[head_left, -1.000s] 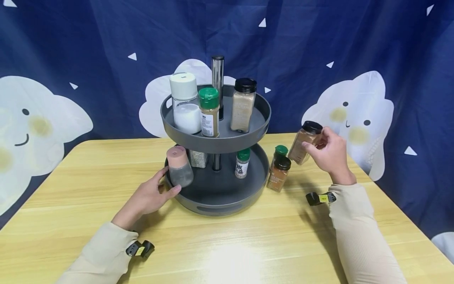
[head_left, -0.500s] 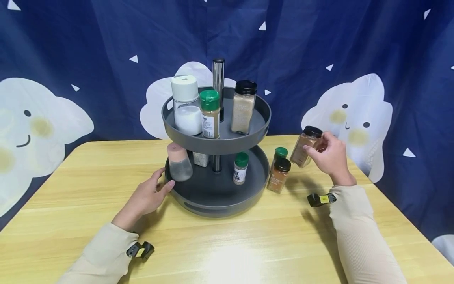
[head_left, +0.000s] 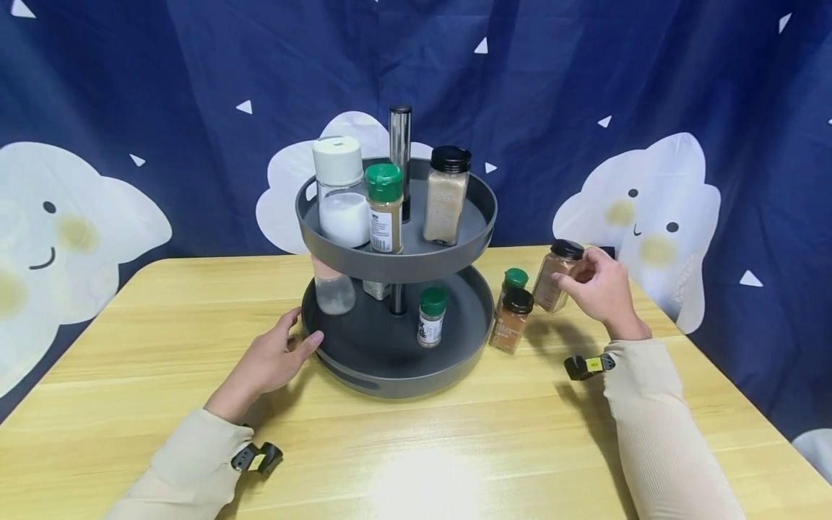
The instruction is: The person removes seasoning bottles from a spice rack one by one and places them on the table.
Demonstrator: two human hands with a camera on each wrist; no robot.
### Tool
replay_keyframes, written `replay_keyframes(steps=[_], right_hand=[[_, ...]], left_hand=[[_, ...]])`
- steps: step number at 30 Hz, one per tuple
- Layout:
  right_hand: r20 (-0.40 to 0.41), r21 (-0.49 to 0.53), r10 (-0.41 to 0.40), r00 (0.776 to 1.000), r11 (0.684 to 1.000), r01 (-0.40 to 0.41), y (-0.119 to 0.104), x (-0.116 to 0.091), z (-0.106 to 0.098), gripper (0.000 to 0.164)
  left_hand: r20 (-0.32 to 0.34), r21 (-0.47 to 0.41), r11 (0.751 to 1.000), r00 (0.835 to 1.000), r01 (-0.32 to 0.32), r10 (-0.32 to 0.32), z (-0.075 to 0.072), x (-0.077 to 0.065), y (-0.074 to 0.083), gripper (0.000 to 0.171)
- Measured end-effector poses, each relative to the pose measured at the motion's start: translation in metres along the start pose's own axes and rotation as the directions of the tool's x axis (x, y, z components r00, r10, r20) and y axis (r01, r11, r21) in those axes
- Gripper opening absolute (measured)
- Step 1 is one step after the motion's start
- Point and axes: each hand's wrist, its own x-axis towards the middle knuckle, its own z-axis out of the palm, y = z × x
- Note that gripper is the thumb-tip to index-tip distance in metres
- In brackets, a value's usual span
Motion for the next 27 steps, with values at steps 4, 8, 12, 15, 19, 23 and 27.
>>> replay_keyframes(steps=[4,8,12,15,19,23,27], right_hand=[[0.064,0.004,0.017,0.998,1.000,-0.018,0.004,-0.001,0.003,0.022],[0.139,0.000,0.045,0.989,0.999,-0.045,0.007,-0.003,0.004,0.023],[0.197,-0.002,0.083,0.977,0.996,-0.085,0.011,-0.005,0.006,0.024],[0.240,-0.002,0.104,0.965,0.994,-0.106,0.014,-0.006,0.009,0.025],[0.292,-0.001,0.108,0.950,0.994,-0.112,0.017,-0.007,0.011,0.025],[0.334,-0.019,0.111,0.936,0.994,-0.111,0.016,-0.007,0.011,0.027],[0.364,-0.048,0.108,0.925,0.994,-0.097,0.015,-0.008,0.010,0.029]], left_hand=[[0.004,-0.003,1.000,1.000,0.007,-0.007,0.000,0.000,0.001,0.080],[0.008,-0.008,1.000,1.000,0.016,-0.015,0.000,0.000,0.001,0.080],[0.007,-0.010,1.000,1.000,0.015,-0.015,0.000,0.000,0.001,0.081],[0.006,-0.012,1.000,1.000,0.013,-0.013,0.001,0.000,0.000,0.082],[0.006,-0.017,1.000,1.000,0.009,-0.009,0.001,0.000,0.000,0.083],[0.004,-0.022,1.000,1.000,0.005,-0.005,0.001,0.000,0.000,0.083],[0.004,-0.022,1.000,1.000,0.003,-0.003,0.000,0.000,0.001,0.082]])
